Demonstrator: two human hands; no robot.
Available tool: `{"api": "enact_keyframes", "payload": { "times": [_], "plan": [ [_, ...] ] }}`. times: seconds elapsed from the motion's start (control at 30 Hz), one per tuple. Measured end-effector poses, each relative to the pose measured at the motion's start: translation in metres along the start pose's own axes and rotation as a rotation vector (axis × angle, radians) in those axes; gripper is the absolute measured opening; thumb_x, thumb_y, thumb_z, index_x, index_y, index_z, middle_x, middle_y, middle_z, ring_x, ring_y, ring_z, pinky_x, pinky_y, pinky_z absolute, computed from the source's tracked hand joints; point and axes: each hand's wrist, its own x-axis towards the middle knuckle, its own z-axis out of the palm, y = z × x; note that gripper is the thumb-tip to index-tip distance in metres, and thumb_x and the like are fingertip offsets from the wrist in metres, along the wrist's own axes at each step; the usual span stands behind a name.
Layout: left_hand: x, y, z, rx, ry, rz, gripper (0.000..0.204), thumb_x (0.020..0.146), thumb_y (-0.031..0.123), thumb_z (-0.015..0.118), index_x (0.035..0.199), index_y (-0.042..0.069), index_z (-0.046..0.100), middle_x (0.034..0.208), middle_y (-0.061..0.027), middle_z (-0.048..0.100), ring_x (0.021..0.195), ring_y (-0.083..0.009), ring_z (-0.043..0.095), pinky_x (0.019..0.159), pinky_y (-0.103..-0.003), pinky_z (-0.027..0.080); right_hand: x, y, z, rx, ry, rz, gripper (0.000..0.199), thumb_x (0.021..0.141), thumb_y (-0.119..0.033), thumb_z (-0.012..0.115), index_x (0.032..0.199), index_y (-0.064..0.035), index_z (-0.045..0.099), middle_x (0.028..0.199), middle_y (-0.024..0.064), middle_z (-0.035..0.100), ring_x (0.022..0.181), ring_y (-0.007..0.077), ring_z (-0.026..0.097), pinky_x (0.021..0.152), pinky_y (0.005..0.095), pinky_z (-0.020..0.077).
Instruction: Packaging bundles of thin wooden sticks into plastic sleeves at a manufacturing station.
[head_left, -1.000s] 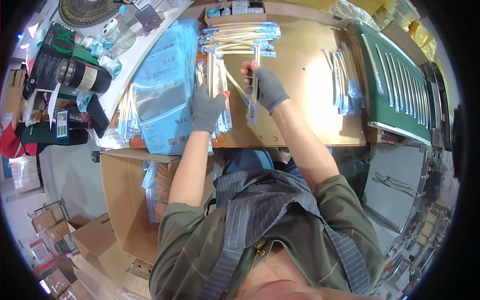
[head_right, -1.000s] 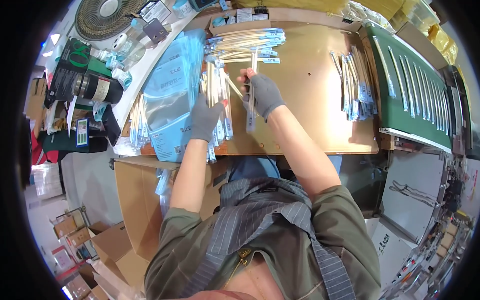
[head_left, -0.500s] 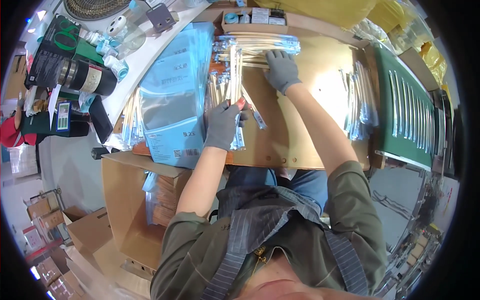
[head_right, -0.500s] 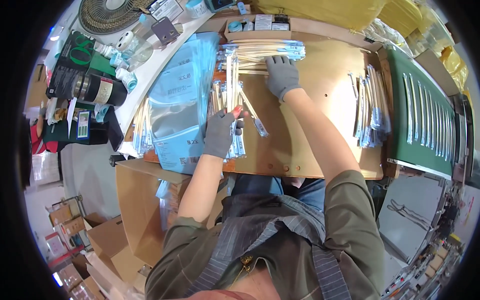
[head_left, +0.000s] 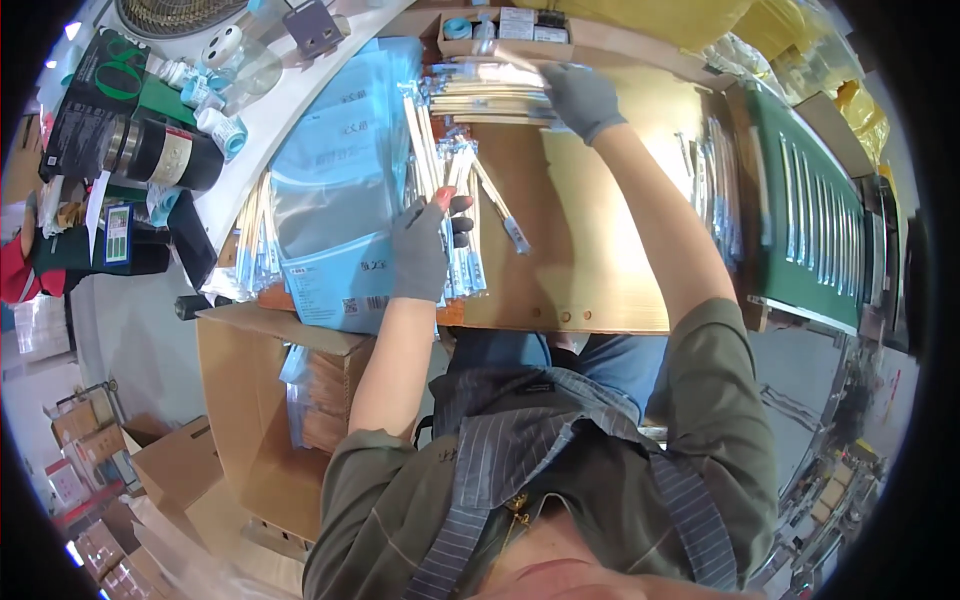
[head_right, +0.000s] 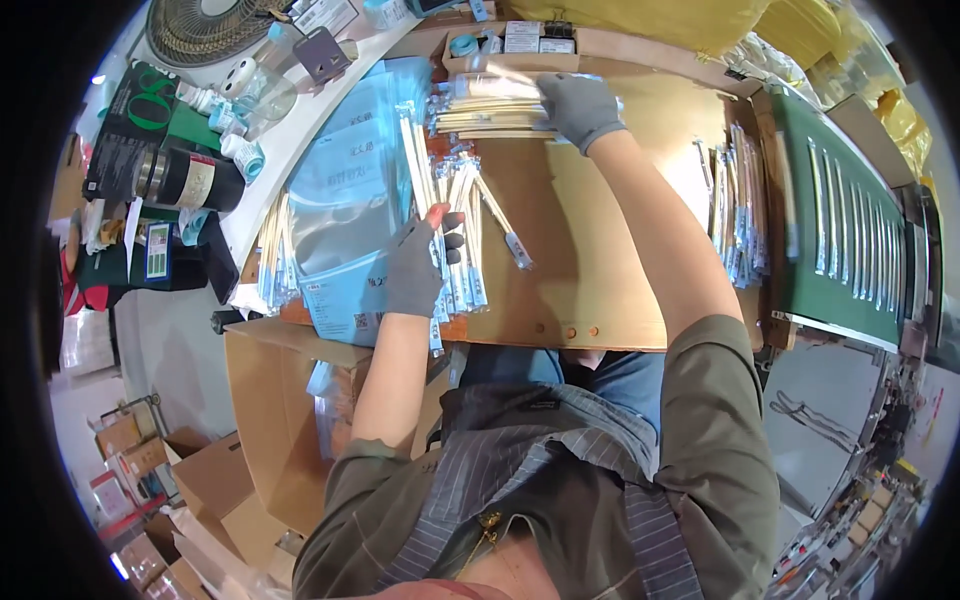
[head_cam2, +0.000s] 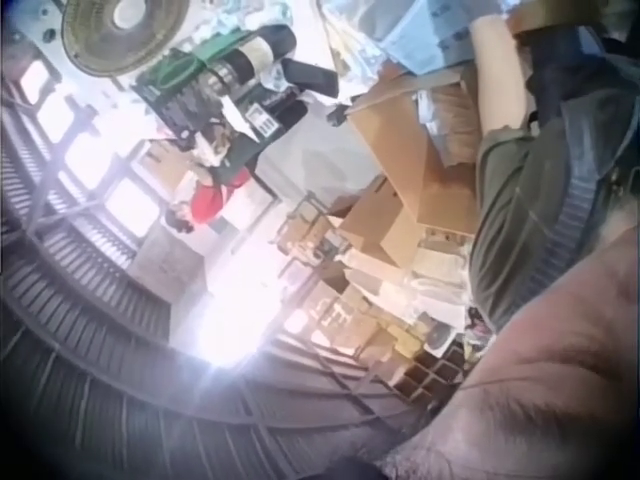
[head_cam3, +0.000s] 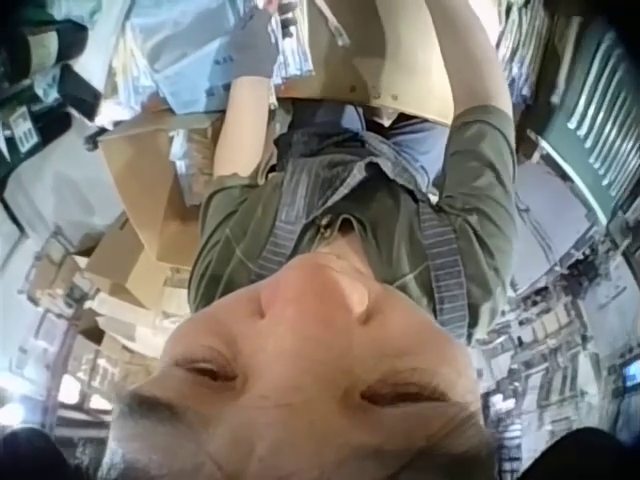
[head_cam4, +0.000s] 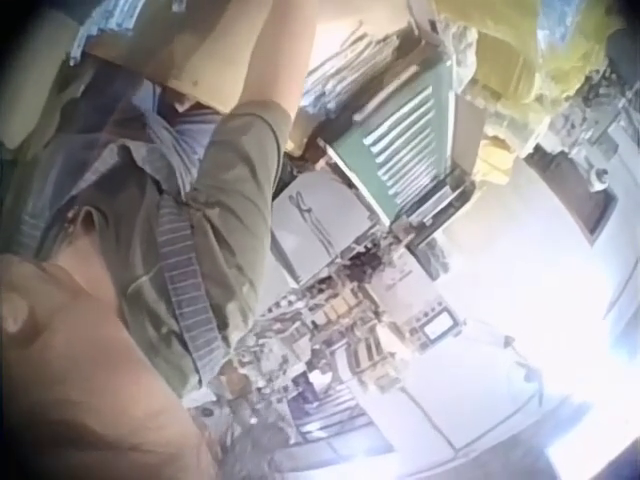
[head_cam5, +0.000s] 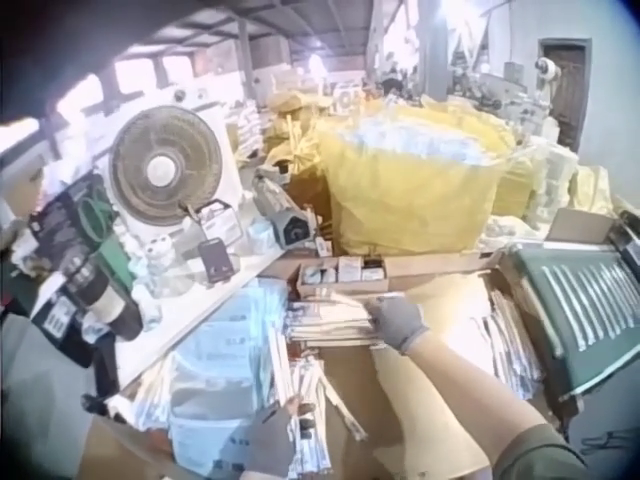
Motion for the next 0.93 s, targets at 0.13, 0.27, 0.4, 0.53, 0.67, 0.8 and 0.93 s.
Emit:
{"api": "enact_keyframes", "payload": {
  "times": [0.13,0.27,0.4,0.53,0.67,0.8,0.93],
  "plan": [
    [-0.008,0.002,0.005,-0.03,-0.093,0.061,0.033,0.089,0.026,0.06,0.107,-0.001,0.061,0.09,-0.0115,0.067,0.065,-0.0128,0.06,0.055,-0.024,0.046,-0.02,-0.032,-0.04,1.159,-0.274,0.356,0.037,0.095,-0.033,0.051,0.122,-0.009,0.055,0.111,0.0074,0.064,0.087,0.0182,0.065,0.07,0.0324,0.0527],
    [-0.017,0.0,0.009,-0.02,-0.121,0.119,0.037,0.09,0.025,0.058,0.117,0.0,0.058,0.093,-0.0103,0.066,0.067,-0.0125,0.061,0.055,-0.024,0.046,-0.053,-0.064,-0.057,1.951,-0.562,0.161,0.058,0.095,-0.031,0.051,0.143,-0.0073,0.03,0.129,0.012,0.053,0.11,0.0228,0.058,0.081,0.0333,0.0542],
    [-0.029,0.001,0.01,-0.058,-0.11,0.13,0.032,0.092,0.019,0.053,0.118,0.001,0.058,0.094,-0.0086,0.065,0.067,-0.0111,0.059,0.055,-0.022,0.046,-0.069,-0.081,-0.057,2.211,-0.558,0.061,0.061,0.092,-0.024,0.054,0.144,-0.0058,0.026,0.13,0.0149,0.052,0.113,0.0283,0.056,0.089,0.0369,0.0515],
    [-0.034,-0.003,-0.004,0.109,-0.052,0.299,0.038,0.091,0.017,0.054,0.124,-0.002,0.05,0.103,-0.0092,0.062,0.08,-0.011,0.059,0.065,-0.025,0.048,-0.073,-0.1,-0.032,2.204,-0.503,0.141,0.047,0.093,-0.023,0.052,0.133,-0.0011,0.04,0.127,0.0178,0.053,0.114,0.0271,0.056,0.093,0.039,0.0489],
    [-0.025,-0.029,-0.03,0.612,0.392,0.735,0.05,0.088,0.021,0.059,0.128,-0.005,0.044,0.117,-0.0163,0.057,0.104,-0.0287,0.055,0.092,-0.039,0.042,-0.068,-0.129,-0.015,0.861,-0.292,0.219,0.052,0.084,-0.029,0.065,0.125,-0.0017,0.049,0.114,0.0161,0.058,0.103,0.0287,0.059,0.088,0.0388,0.0477],
    [-0.043,-0.019,0.001,0.961,0.042,1.128,0.038,0.084,0.018,0.059,0.117,-0.001,0.054,0.109,-0.0187,0.058,0.1,-0.0364,0.055,0.091,-0.042,0.042,-0.039,-0.05,0.029,0.035,0.188,0.019,0.036,0.077,-0.018,0.063,0.109,-0.0051,0.054,0.11,0.0139,0.058,0.102,0.0332,0.056,0.083,0.0417,0.0475],
    [-0.025,-0.047,0.024,1.405,-0.39,1.106,0.033,0.079,0.026,0.065,0.107,0.009,0.061,0.113,-0.014,0.059,0.109,-0.0286,0.052,0.098,-0.041,0.035,-0.01,-0.046,0.044,-0.265,-0.1,-0.06,0.024,0.083,-0.019,0.056,0.105,-0.009,0.056,0.105,0.0102,0.06,0.098,0.0281,0.06,0.084,0.0428,0.0457]
  ]
}}
